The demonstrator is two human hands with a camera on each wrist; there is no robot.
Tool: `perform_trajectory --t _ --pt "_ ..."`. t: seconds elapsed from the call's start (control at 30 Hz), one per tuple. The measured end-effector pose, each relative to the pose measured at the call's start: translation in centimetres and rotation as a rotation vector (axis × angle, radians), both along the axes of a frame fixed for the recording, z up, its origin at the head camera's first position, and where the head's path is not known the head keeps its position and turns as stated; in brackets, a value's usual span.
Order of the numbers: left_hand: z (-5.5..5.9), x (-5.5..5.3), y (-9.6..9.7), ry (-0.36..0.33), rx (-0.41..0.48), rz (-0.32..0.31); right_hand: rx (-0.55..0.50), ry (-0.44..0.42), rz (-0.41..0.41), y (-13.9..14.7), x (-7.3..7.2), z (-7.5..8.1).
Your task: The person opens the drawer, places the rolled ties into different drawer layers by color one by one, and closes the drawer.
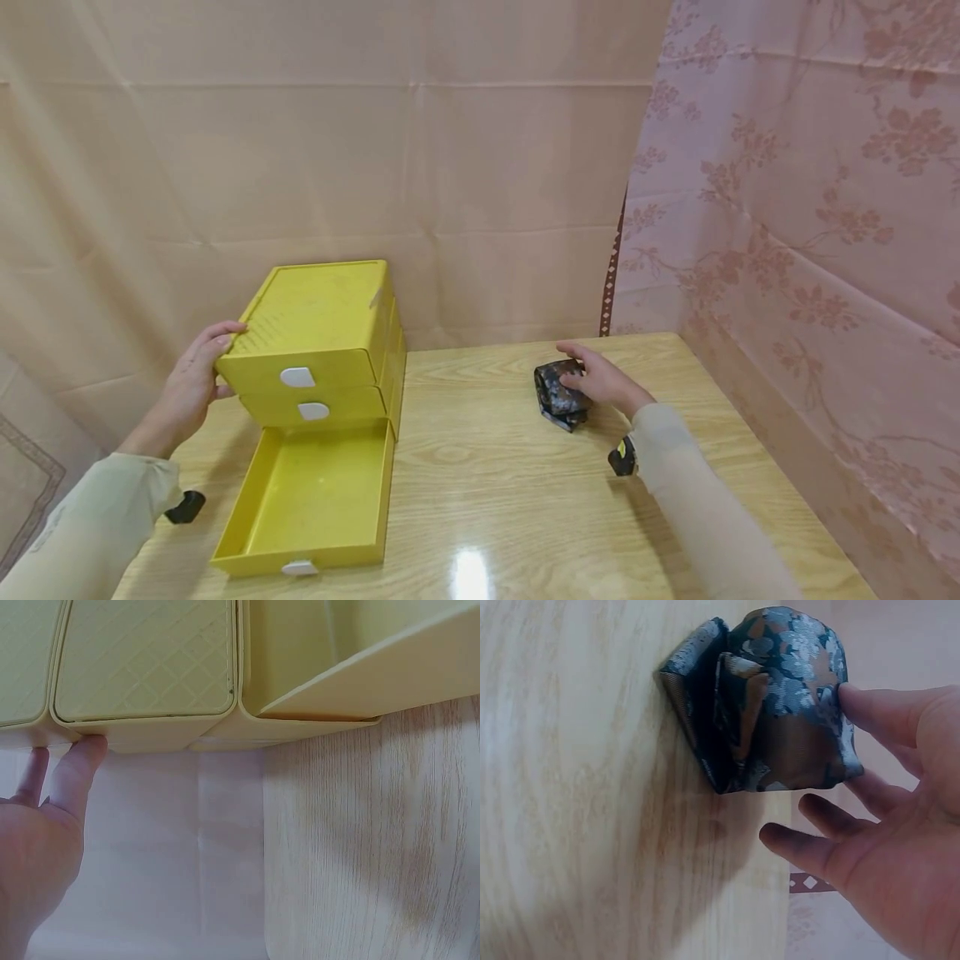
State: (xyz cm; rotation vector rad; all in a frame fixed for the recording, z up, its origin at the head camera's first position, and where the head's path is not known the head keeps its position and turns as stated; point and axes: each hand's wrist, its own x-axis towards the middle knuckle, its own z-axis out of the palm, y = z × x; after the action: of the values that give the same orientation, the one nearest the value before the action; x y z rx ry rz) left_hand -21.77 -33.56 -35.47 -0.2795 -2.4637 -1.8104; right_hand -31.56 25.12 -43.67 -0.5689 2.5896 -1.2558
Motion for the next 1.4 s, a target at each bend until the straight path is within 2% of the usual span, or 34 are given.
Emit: perform_trajectory --t 0.43,0.77,1.03,1.4 --pt "0.17 0.02 0.07 0.005 0.004 -0.005 0.038 -0.015 -0.035 -0.57 0.33 -0.05" --pt "0.00 -0.10 -0.02 0.011 0.011 -0.004 0.032 -0.104 -0.095 -0.95 0.48 -0.44" --pt "0.01 -0.05 0.09 0.005 0.003 0.003 0.053 -0.100 -0.122 -0.89 0.28 -0.96" --pt "-0.01 -0.04 0.08 0.009 0.020 0.009 0.072 -0.203 -0.165 -1.03 -0.14 -0.92"
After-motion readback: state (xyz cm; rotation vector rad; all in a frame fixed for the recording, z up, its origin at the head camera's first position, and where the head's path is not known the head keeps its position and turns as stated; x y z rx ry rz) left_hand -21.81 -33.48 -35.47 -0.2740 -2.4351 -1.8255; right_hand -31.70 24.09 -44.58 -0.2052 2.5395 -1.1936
